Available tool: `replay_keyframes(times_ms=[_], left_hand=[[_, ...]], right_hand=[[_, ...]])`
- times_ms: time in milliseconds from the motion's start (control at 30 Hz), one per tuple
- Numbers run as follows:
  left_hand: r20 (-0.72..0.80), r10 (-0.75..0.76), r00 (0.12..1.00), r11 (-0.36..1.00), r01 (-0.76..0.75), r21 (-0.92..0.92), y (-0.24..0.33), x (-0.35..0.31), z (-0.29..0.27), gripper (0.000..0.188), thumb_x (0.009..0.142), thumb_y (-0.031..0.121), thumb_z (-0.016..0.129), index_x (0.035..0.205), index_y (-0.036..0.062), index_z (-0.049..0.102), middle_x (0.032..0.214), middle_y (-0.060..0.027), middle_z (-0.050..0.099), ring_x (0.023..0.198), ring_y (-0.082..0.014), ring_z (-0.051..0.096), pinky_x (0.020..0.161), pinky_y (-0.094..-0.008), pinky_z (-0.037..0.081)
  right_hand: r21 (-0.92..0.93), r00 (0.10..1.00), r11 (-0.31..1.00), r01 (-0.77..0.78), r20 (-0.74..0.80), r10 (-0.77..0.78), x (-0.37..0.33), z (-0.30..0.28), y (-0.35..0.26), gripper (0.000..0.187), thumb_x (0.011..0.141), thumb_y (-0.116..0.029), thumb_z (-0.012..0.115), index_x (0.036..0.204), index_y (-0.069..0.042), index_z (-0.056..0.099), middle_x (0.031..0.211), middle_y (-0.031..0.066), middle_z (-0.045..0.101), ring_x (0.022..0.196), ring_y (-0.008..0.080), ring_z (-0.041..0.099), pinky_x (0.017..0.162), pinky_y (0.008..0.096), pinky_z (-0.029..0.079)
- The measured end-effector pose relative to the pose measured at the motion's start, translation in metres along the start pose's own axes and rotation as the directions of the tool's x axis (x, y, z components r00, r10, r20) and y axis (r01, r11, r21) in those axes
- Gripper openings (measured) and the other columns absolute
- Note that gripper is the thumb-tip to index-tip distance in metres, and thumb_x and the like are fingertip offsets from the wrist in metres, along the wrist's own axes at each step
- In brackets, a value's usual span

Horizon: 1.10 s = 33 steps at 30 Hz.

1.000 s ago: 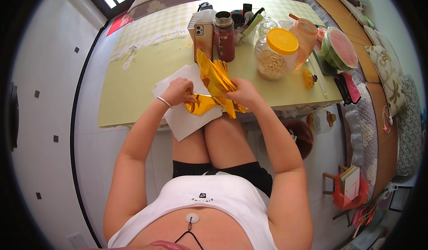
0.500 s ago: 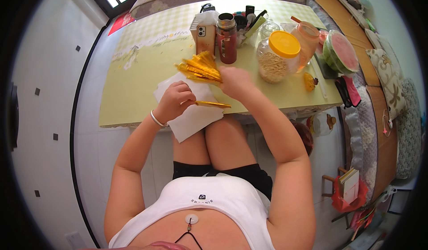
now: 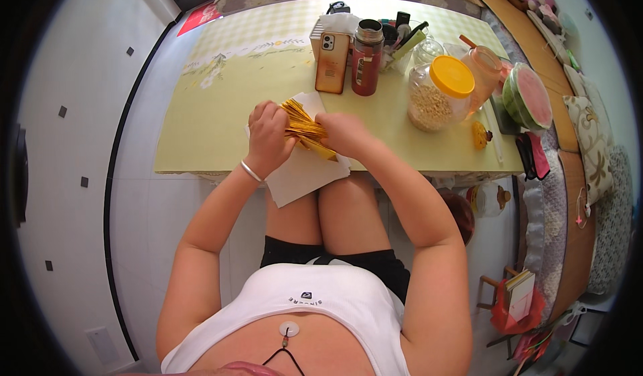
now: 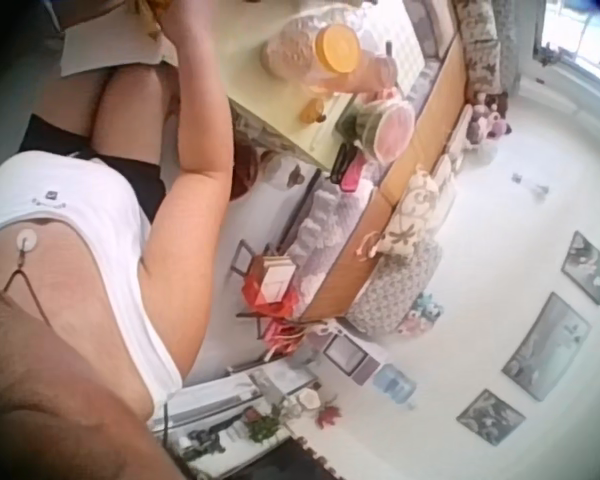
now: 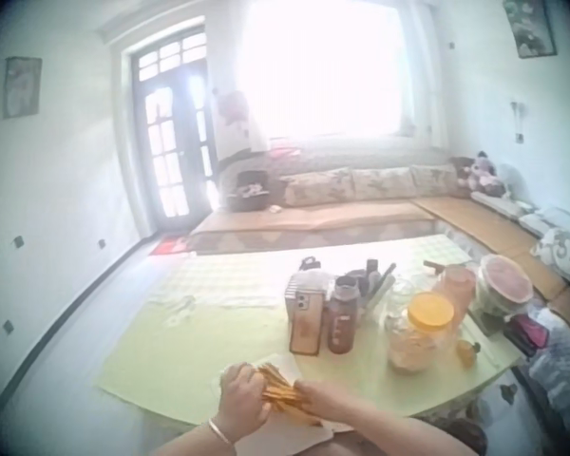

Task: The person folds multiple sheets of gold-colored paper into triangular shapes by hand. They repeatedly pick up a sheet, fold it in half, then fold the corners to form a triangle, and place the finished piece on a growing pile on the table.

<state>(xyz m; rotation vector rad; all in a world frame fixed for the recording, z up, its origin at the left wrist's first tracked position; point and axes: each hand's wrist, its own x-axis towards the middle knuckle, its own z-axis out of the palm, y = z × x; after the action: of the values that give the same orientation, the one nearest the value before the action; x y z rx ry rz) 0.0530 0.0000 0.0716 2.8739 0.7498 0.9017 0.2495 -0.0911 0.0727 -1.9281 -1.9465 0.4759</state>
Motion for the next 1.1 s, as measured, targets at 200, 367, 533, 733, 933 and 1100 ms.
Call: replay_keyframes(times_ms=[200, 367, 533, 733, 933, 1100], left_hand=[[0.277, 0.269, 0.922, 0.934, -0.32, 0.157, -0.001, 0.034, 0.015, 0.067, 0.073, 0.011, 0.071, 0.135, 0.0021, 0.047, 0.133, -0.0188, 0.052, 0.134, -0.0354, 0.042, 0.119, -0.054, 0.023], [0.662, 0.114, 0.741, 0.978, -0.203, 0.058, -0.002, 0.052, 0.024, 0.026, 0.08, 0.008, 0.063, 0.105, 0.0034, 0.056, 0.099, -0.0137, 0.063, 0.099, -0.034, 0.062, 0.099, -0.0482, 0.044], [0.599, 0.082, 0.796, 0.988, -0.145, 0.058, -0.01, 0.049, 0.026, 0.032, 0.078, 0.016, 0.072, 0.1, 0.003, 0.053, 0.091, -0.0143, 0.062, 0.088, -0.0352, 0.063, 0.077, -0.0438, 0.051], [0.493, 0.119, 0.862, 0.989, -0.149, 0.021, 0.004, 0.04, 0.033, 0.05, 0.07, 0.022, 0.081, 0.104, 0.0024, 0.049, 0.095, -0.0177, 0.061, 0.087, -0.0368, 0.062, 0.077, -0.0449, 0.051], [0.451, -0.003, 0.893, 0.999, -0.021, 0.05, -0.001, 0.027, 0.043, 0.049, 0.071, 0.014, 0.079, 0.107, 0.0001, 0.049, 0.093, -0.0181, 0.062, 0.088, -0.0386, 0.063, 0.077, -0.0464, 0.051], [0.421, -0.241, 0.875, 0.825, 0.413, -0.385, -0.019, 0.037, 0.022, 0.034, 0.076, 0.004, 0.075, 0.103, -0.0021, 0.055, 0.096, -0.0193, 0.068, 0.093, -0.0332, 0.067, 0.083, -0.0426, 0.053]], right_hand=[[-0.017, 0.997, 1.0, 0.015, 0.073, -0.014, 0.001, -0.011, 0.0, 0.046, 0.078, -0.017, 0.076, 0.121, -0.009, 0.061, 0.106, 0.0156, 0.07, 0.099, 0.0335, 0.066, 0.084, 0.0429, 0.053], [0.867, 0.99, 0.491, -0.082, 0.016, 0.137, -0.003, -0.001, 0.048, 0.051, 0.093, -0.028, 0.07, 0.136, -0.004, 0.054, 0.117, 0.0113, 0.068, 0.108, 0.0242, 0.065, 0.093, 0.0363, 0.051], [0.959, 0.874, 0.27, 0.083, -0.201, 0.442, -0.022, 0.023, 0.063, 0.075, 0.102, -0.05, 0.051, 0.153, 0.0, 0.029, 0.152, 0.0166, 0.041, 0.142, 0.0254, 0.037, 0.119, 0.0377, 0.023], [0.966, 0.763, -0.046, 0.253, -0.17, 0.623, 0.003, 0.083, 0.076, 0.09, 0.1, -0.059, 0.047, 0.157, 0.002, 0.013, 0.164, 0.0183, 0.018, 0.152, 0.0291, 0.015, 0.123, 0.0384, 0.015], [0.964, 0.803, 0.098, 0.247, -0.26, 0.537, 0.014, 0.063, 0.037, 0.09, 0.1, -0.062, 0.045, 0.158, -0.001, 0.013, 0.162, 0.0151, 0.022, 0.15, 0.0264, 0.023, 0.121, 0.0359, 0.017], [0.95, 0.794, 0.043, 0.308, -0.282, 0.539, -0.001, 0.057, 0.039, 0.092, 0.099, -0.061, 0.046, 0.158, -0.001, 0.01, 0.161, 0.0173, 0.025, 0.147, 0.0258, 0.028, 0.121, 0.0386, 0.016]])
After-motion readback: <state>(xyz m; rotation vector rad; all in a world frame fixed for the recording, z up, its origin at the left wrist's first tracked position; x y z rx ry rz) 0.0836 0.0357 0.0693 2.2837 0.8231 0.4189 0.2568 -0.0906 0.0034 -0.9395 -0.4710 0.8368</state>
